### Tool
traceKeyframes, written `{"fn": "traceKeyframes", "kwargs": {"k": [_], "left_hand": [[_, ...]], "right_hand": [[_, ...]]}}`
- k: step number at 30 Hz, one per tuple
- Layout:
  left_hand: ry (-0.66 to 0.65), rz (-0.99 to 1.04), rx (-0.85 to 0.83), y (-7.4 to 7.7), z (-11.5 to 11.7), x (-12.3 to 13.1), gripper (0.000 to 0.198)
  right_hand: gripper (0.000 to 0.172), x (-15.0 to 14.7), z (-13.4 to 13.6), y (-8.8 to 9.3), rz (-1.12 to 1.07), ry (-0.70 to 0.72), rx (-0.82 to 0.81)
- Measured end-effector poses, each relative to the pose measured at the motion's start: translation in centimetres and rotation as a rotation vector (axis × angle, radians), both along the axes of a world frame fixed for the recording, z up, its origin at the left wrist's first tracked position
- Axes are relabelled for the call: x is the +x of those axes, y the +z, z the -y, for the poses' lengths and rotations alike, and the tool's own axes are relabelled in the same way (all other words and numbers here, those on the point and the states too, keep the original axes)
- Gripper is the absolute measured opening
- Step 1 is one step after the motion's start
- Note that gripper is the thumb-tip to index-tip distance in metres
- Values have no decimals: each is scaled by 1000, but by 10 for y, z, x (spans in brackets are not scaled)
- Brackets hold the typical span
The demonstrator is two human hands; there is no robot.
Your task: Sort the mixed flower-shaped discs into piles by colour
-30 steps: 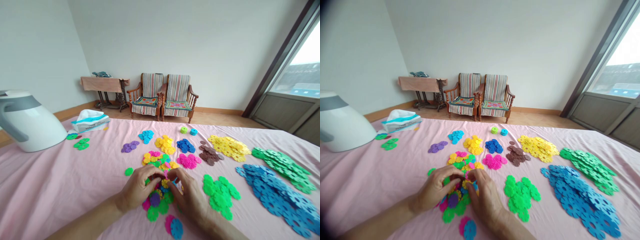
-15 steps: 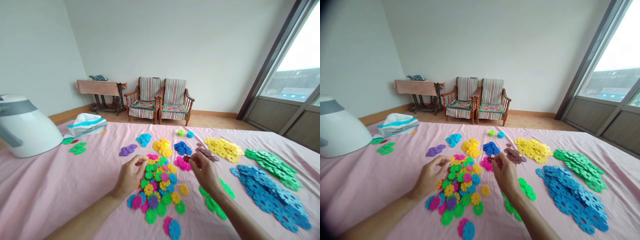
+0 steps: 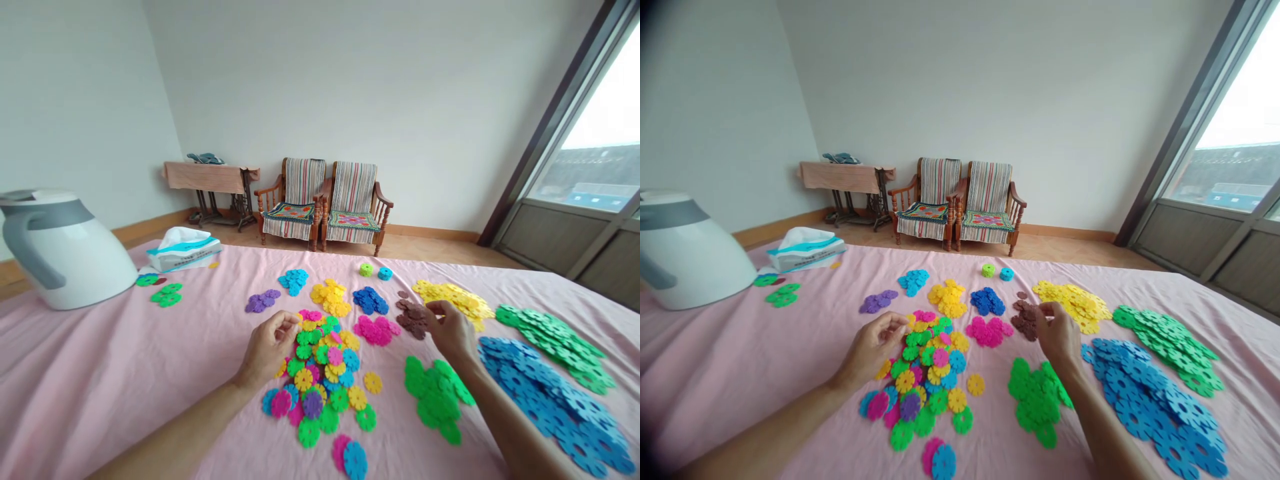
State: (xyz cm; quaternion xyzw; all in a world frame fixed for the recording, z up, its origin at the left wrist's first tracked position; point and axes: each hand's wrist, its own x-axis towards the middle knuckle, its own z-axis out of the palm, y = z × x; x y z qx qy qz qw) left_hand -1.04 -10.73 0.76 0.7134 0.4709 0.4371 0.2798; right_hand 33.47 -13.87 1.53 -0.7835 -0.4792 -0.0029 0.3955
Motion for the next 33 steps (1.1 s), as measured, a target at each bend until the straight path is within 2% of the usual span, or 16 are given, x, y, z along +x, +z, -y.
{"fn": "traceKeyframes", "kwargs": {"k": [3, 9, 11, 14, 17, 29, 33], "left_hand": [[-4, 8, -20, 1, 0, 1, 17], [-18, 24, -43, 2, 0, 0, 16], [-20, 23, -47, 1, -1, -1, 16], [-29, 10, -43, -2, -1, -2, 15], [-40, 6, -29, -6, -2, -3, 14], [-42, -2, -36, -2, 0, 0, 10], [-39, -19, -28, -4, 0, 0, 11]], "right_hand": [[25, -28, 5, 3, -5, 193, 27], [21, -107, 25, 12, 51, 660, 68], [18, -128, 32, 16, 64, 823, 34], [16, -150, 40, 21, 149, 983, -41], [13, -160, 43, 24, 240, 1006, -106], [17, -161, 45, 27, 355, 881, -199], [12, -163, 49, 27, 341, 919, -214]]}}
